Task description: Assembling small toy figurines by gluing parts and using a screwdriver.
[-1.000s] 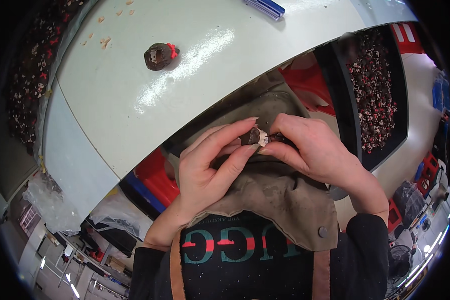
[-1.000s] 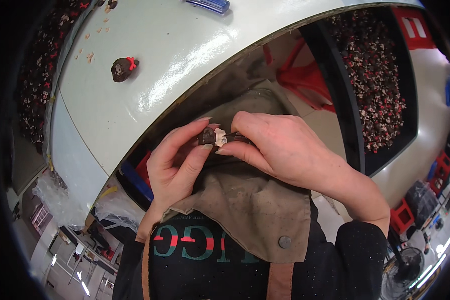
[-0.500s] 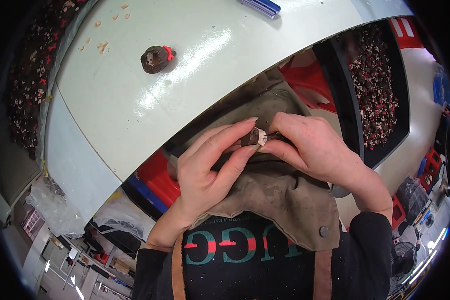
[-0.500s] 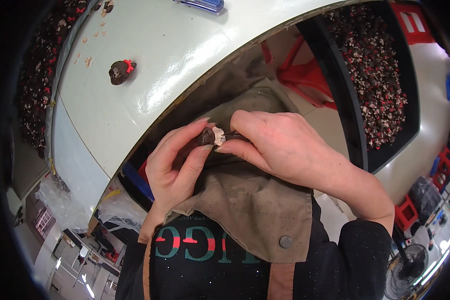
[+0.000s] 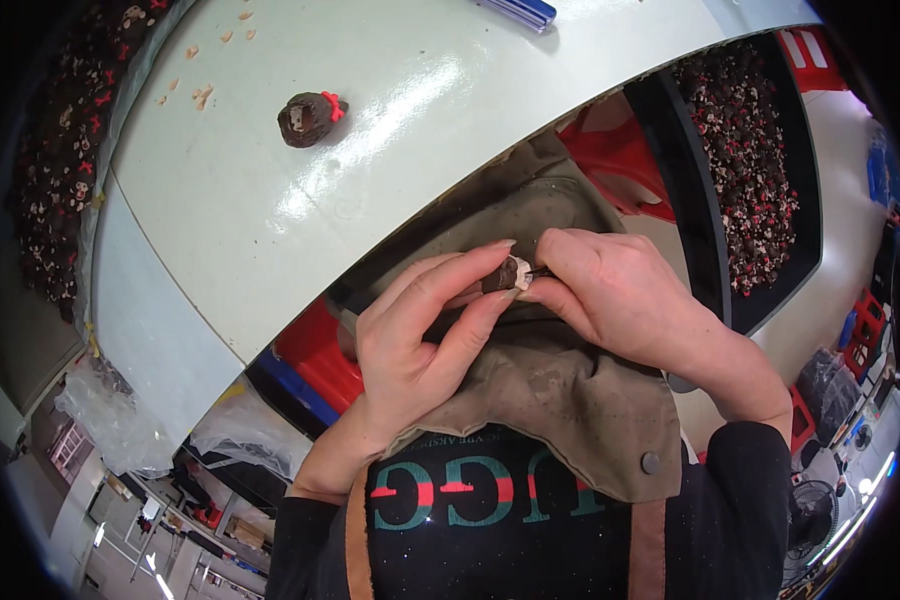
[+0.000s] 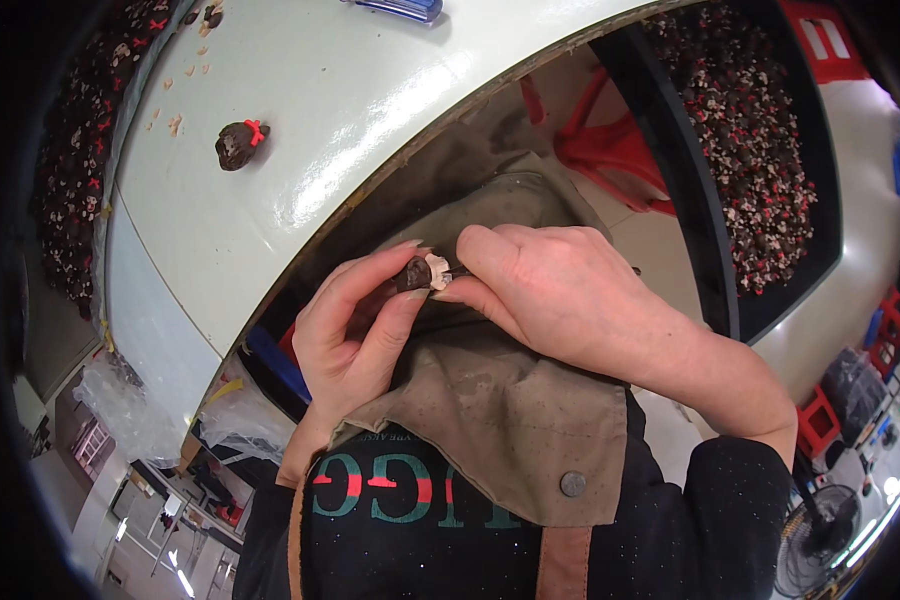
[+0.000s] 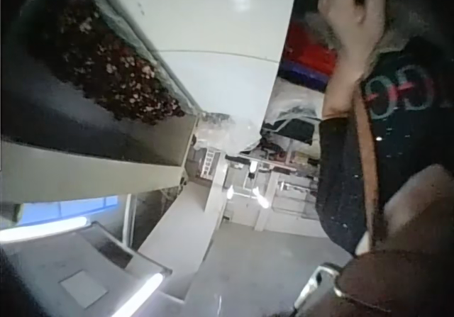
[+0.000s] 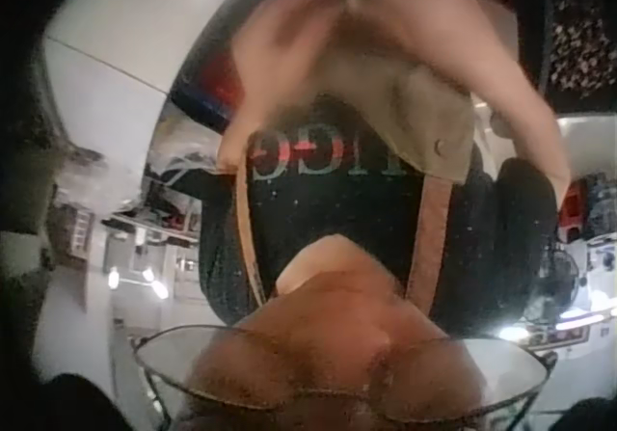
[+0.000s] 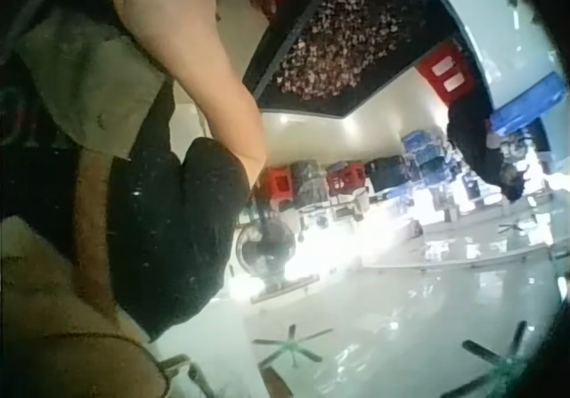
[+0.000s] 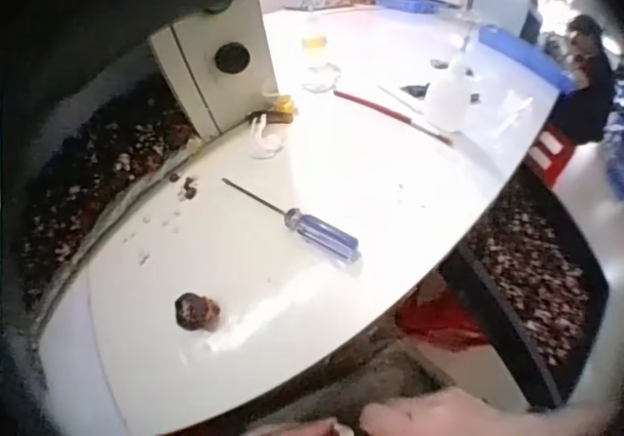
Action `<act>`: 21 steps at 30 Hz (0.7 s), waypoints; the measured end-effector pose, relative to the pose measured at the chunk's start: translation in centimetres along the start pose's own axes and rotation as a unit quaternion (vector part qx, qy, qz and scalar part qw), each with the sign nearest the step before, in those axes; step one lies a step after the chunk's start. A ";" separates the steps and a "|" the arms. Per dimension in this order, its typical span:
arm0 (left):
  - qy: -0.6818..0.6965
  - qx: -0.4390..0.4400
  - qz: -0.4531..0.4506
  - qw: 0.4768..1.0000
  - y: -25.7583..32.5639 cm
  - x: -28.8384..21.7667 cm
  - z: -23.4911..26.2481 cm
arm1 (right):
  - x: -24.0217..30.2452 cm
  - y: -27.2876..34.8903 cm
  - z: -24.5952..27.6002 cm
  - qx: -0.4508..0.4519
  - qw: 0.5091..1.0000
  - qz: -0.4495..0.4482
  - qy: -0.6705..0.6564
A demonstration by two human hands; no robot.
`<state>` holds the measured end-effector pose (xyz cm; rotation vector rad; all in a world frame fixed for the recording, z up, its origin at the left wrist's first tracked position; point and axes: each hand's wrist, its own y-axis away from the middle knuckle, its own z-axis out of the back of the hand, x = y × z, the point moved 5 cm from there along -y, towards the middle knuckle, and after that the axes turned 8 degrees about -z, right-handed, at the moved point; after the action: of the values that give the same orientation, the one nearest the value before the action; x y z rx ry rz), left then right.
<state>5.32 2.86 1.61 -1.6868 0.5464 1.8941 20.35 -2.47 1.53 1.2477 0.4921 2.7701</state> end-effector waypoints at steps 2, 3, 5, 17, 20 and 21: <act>-0.002 0.002 -0.003 1.000 0.0 0.1 0.0 | 0.0 0.0 -0.1 0.001 1.000 -0.004 -0.003; -0.004 0.002 -0.007 1.000 -0.1 0.1 0.0 | 0.0 0.0 -0.1 0.004 1.000 -0.006 -0.004; -0.005 0.001 -0.011 1.000 0.0 0.0 -0.1 | -0.1 0.0 -0.1 0.010 1.000 -0.008 -0.013; -0.018 -0.016 -0.014 1.000 0.0 -0.1 0.0 | 0.1 0.3 -0.2 -0.053 0.998 0.017 -0.025; -0.025 -0.015 -0.022 0.999 0.1 -0.2 0.0 | 0.2 0.4 -0.1 -0.062 0.998 0.011 -0.019; -0.027 -0.015 -0.029 0.999 0.1 -0.2 0.0 | 0.2 0.4 -0.1 -0.061 0.998 0.007 -0.015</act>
<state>5.23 2.78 1.81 -1.6470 0.4448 1.9111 20.17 -2.81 1.78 1.2691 0.3087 2.7416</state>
